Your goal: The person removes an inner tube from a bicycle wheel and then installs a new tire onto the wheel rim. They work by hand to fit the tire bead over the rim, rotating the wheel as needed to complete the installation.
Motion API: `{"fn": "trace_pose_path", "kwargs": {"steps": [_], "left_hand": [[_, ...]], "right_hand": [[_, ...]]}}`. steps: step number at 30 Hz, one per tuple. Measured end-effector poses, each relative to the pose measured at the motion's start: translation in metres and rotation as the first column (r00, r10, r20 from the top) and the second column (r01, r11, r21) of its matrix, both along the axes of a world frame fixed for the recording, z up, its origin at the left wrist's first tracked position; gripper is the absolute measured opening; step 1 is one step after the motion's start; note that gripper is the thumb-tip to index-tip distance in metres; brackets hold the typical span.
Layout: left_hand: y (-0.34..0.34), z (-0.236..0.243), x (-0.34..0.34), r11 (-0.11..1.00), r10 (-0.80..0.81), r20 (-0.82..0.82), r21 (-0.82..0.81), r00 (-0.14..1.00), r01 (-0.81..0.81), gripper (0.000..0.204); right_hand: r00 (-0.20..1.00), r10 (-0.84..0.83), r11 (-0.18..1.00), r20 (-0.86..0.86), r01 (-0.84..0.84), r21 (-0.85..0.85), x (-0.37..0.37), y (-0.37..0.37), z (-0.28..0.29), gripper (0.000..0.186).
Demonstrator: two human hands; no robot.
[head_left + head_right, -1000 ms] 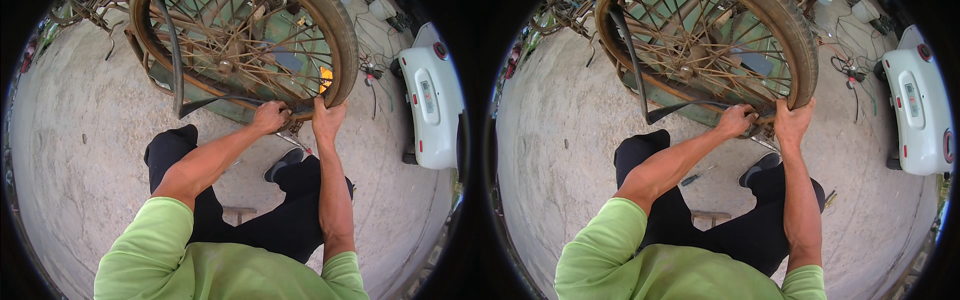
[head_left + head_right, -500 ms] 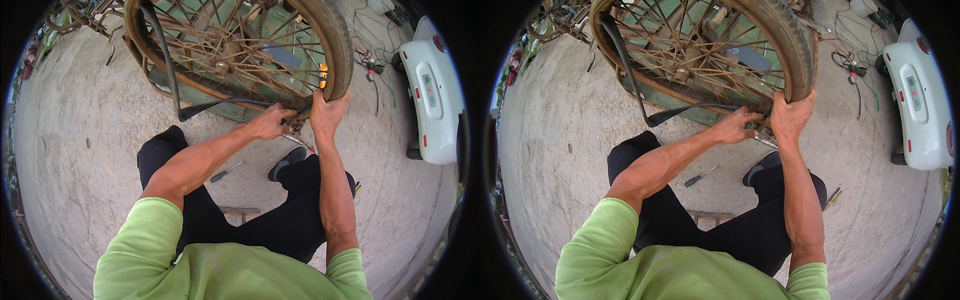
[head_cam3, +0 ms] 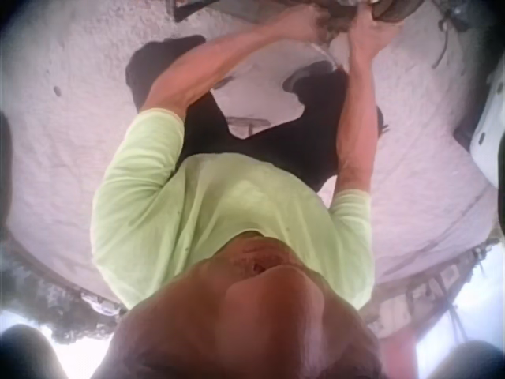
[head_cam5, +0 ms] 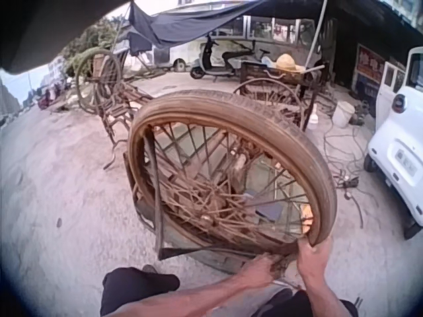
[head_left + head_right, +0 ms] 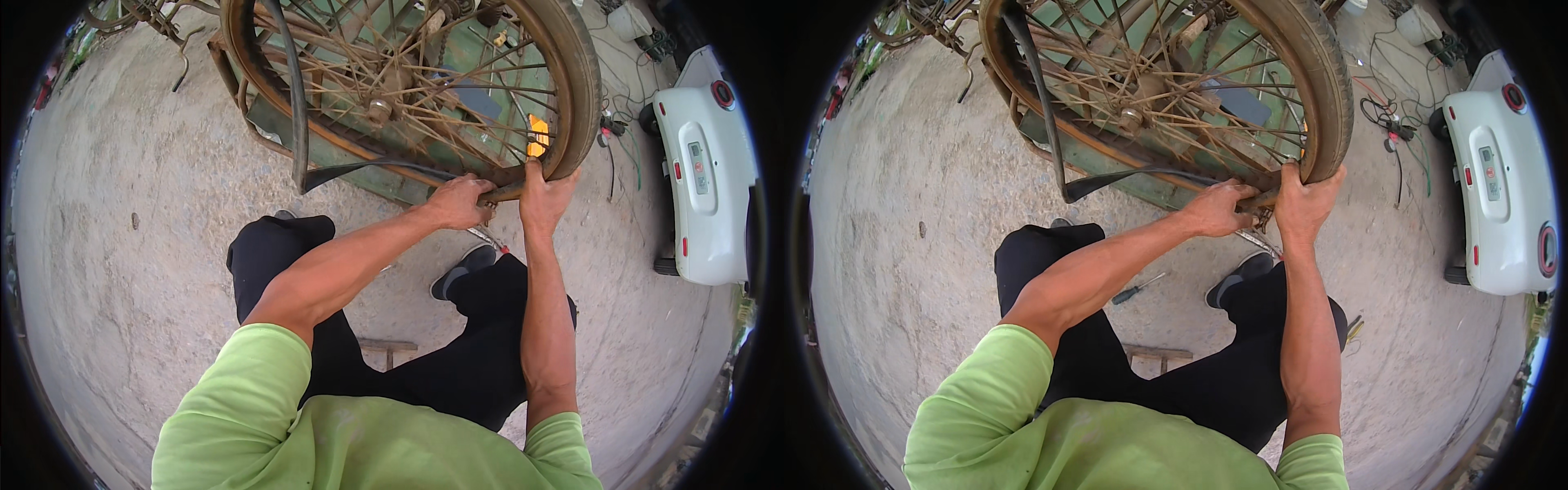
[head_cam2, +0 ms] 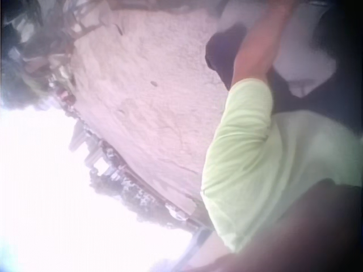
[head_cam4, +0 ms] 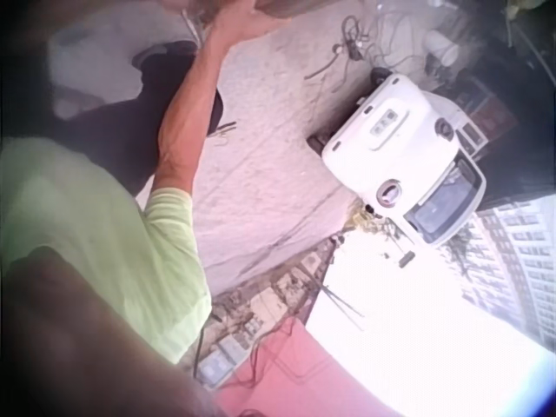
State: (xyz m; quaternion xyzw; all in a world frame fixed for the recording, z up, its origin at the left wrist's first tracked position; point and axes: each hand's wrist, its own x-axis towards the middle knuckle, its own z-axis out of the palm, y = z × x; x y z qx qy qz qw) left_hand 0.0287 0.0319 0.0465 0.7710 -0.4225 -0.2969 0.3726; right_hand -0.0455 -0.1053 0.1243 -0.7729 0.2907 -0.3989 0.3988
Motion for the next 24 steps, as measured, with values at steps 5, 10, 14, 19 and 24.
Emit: {"fn": "trace_pose_path", "kwargs": {"steps": [5,10,14,19,24], "left_hand": [[0.008,-0.003,0.002,0.971,-0.024,-0.349,-0.229,0.937,-0.061,0.071],[-0.004,0.036,0.01,0.996,-0.067,-0.332,-0.072,0.941,0.045,0.074],[-0.014,0.031,0.01,0.981,-0.105,-0.504,-0.194,0.857,0.006,0.074],[-0.009,0.045,0.001,0.839,-0.265,-0.82,-0.455,0.508,-0.297,0.064],[-0.005,0.048,0.027,0.739,-0.232,-0.861,-0.459,0.454,-0.493,0.036]], "right_hand": [[1.0,-0.011,0.997,-0.005,0.011,-0.074,0.008,-0.002,0.01,0.044],[1.0,-0.015,0.999,-0.009,0.015,0.04,0.004,0.0,0.014,0.052],[0.992,0.104,0.993,0.068,-0.107,0.04,0.003,-0.003,0.03,0.073],[0.979,0.164,0.986,0.12,-0.16,-0.041,-0.01,-0.005,0.034,0.087],[0.993,0.111,0.993,-0.028,-0.112,-0.033,-0.012,-0.008,0.014,0.058]]}}
